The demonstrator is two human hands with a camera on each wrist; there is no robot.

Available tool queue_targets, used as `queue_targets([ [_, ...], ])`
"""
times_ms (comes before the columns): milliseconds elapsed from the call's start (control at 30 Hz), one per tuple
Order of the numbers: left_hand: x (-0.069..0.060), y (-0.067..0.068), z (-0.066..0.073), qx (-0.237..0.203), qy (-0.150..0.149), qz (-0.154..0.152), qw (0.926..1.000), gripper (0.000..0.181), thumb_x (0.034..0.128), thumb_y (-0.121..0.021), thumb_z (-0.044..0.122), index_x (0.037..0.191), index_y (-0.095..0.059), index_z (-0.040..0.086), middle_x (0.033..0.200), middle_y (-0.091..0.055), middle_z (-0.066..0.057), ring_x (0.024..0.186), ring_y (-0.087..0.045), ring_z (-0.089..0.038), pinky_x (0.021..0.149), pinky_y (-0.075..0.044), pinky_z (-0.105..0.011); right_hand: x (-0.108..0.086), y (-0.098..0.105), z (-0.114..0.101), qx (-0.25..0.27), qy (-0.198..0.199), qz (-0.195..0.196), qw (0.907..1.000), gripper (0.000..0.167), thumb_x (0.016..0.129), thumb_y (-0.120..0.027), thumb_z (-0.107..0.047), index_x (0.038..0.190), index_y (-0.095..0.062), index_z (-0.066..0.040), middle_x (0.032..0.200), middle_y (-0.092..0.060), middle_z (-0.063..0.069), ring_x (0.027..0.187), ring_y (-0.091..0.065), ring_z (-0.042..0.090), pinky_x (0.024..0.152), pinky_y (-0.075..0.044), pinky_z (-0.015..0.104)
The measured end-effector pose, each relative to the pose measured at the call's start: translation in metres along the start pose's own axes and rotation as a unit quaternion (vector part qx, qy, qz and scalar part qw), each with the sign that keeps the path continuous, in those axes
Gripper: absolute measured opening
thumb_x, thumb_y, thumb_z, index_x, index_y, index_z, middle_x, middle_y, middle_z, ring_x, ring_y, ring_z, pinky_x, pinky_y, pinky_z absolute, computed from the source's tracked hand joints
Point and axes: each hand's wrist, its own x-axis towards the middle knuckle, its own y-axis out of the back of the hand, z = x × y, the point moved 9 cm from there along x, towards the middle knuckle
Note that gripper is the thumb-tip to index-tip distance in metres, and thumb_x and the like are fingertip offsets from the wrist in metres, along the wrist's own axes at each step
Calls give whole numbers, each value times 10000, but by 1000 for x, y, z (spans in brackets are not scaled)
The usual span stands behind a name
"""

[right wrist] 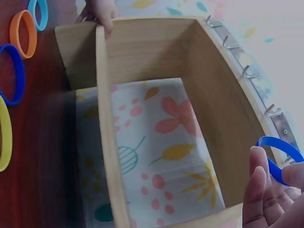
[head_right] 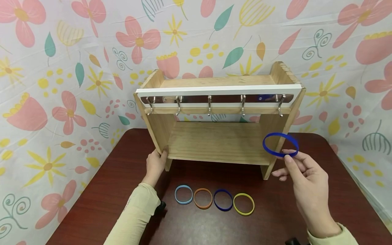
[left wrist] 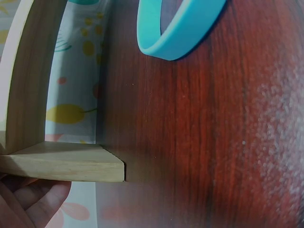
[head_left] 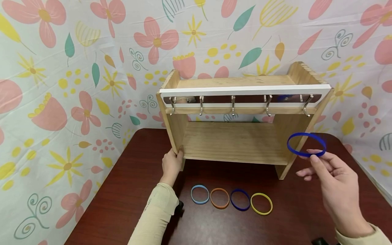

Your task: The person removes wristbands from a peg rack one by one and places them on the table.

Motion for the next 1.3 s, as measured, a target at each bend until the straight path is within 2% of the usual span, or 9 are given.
queue_targets([
  [300, 0, -1, -2, 11, 28, -11, 10000, 360, 981, -548, 405, 815, -650, 102, 662, -668, -91, 527, -620, -226, 488, -489, -378, -12, 6, 8, -382, -216, -43, 9990, 257, 971, -487, 85, 1203, -519, 191, 959, -733, 104, 615, -692, 211, 538, -512, 231],
  [467, 0, -1, -2, 18, 55, -21, 10000, 365, 981, -547, 411, 828, -659, 99, 667, -671, -96, 525, -623, -228, 483, -489, -378, -17, 11, 11, -593, -353, -5, 9976, 238, 974, -498, 64, 1187, -541, 162, 864, -735, 82, 612, -694, 195, 525, -509, 223],
  [833, 0, -1, -1, 15, 42, -45, 10000, 354, 987, -542, 400, 849, -667, 99, 663, -668, -90, 527, -621, -222, 479, -485, -367, -24, 19, 18, -550, -475, -165, 9972, 208, 975, -491, 72, 1162, -554, 137, 759, -717, 104, 607, -699, 193, 516, -511, 222],
  [1100, 0, -1, 0, 20, 59, -73, 10000, 370, 989, -534, 406, 838, -661, 93, 655, -664, -90, 525, -618, -223, 477, -481, -366, -32, 26, 28, -836, -707, -167, 9938, 211, 977, -499, 62, 1164, -596, 74, 745, -713, 94, 616, -696, 176, 525, -506, 218],
  [1300, -1, -1, -1, 22, 67, -56, 10000, 368, 986, -540, 409, 846, -667, 93, 654, -663, -86, 522, -615, -220, 478, -481, -367, -37, 30, 32, -1005, -894, -128, 9908, 224, 982, -510, 36, 1184, -605, 55, 830, -732, 57, 625, -691, 171, 535, -508, 219],
])
